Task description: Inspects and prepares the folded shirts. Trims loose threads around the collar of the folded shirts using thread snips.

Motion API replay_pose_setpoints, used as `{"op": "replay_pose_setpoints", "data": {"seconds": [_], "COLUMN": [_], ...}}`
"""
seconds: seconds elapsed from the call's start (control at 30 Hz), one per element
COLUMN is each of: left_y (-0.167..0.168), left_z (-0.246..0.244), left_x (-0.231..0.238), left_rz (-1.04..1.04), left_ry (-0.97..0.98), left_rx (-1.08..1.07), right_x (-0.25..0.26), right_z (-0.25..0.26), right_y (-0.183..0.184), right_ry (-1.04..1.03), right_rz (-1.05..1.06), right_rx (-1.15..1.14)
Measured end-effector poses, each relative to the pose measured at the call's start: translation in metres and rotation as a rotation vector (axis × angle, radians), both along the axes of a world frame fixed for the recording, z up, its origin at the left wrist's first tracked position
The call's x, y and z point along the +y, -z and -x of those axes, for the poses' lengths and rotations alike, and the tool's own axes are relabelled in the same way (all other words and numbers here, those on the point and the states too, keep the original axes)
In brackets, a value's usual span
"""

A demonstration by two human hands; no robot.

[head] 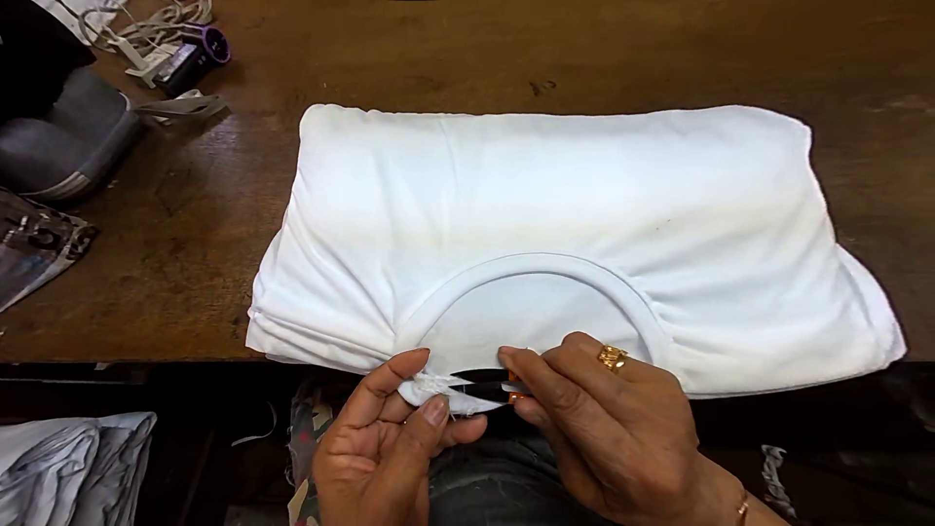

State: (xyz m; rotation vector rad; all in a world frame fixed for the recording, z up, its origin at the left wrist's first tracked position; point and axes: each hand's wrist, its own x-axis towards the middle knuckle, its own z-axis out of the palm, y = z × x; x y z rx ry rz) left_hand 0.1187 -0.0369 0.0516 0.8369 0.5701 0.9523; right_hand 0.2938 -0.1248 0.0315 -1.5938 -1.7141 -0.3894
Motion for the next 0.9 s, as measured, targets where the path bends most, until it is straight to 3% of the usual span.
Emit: {"op": "replay_pose_setpoints", "data": {"seconds": [0.4,0.9], "left_y": [0.000,0.002], "left_z": [0.003,0.004], "left_x": [0.002,0.001], "left_rz": [0.017,-0.044], "left_ry": [0.010,0.030], "left_rx": [-0.010,0.017], "right_x": [-0.016,0.000], "right_z": [-0.020,0.000], "right_y": [-0.001,0.001], "right_ry": [-0.055,-0.040], "right_rz": [0.056,-0.027], "right_rx": [0.015,-0.017]}}
